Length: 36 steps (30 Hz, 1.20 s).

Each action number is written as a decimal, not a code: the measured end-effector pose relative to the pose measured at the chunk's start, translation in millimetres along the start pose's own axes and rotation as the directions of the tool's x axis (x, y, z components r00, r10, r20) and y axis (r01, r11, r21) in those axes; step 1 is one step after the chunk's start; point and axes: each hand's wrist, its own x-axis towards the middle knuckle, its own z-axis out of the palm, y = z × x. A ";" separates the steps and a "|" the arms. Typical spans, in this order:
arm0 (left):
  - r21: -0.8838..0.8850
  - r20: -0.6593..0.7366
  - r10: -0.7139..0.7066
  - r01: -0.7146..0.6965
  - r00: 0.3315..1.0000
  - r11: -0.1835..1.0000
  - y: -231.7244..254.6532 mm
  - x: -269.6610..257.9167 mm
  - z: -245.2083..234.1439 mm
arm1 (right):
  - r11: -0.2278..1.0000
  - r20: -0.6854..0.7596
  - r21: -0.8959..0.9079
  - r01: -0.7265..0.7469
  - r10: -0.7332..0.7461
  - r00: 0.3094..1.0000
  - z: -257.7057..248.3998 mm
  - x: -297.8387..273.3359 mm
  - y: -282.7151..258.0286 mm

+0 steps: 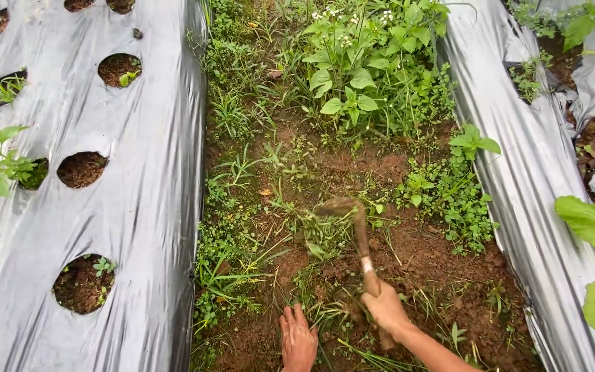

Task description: The person uses a hand hoe to loosen soil and uproot weeds between rows of plants covered with plastic mulch. They then gather the uprooted weeds by hand, shake off excess soil, and discard them.

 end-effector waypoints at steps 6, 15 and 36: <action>0.046 -0.046 0.041 -0.039 0.998 0.998 -9.7 5.9 18.5 | 0.889 -0.397 0.373 0.264 -0.104 0.912 -29.1 41.9 -105.1; 0.103 -0.052 0.045 -0.039 0.998 0.994 -9.8 15.4 23.7 | 0.985 -0.093 0.163 0.059 -0.044 0.995 -6.9 30.1 -73.2; 0.149 -0.063 0.043 -0.033 0.997 0.988 0.8 5.1 1.9 | 0.997 0.042 0.074 -0.030 0.027 0.999 31.0 -26.8 -107.1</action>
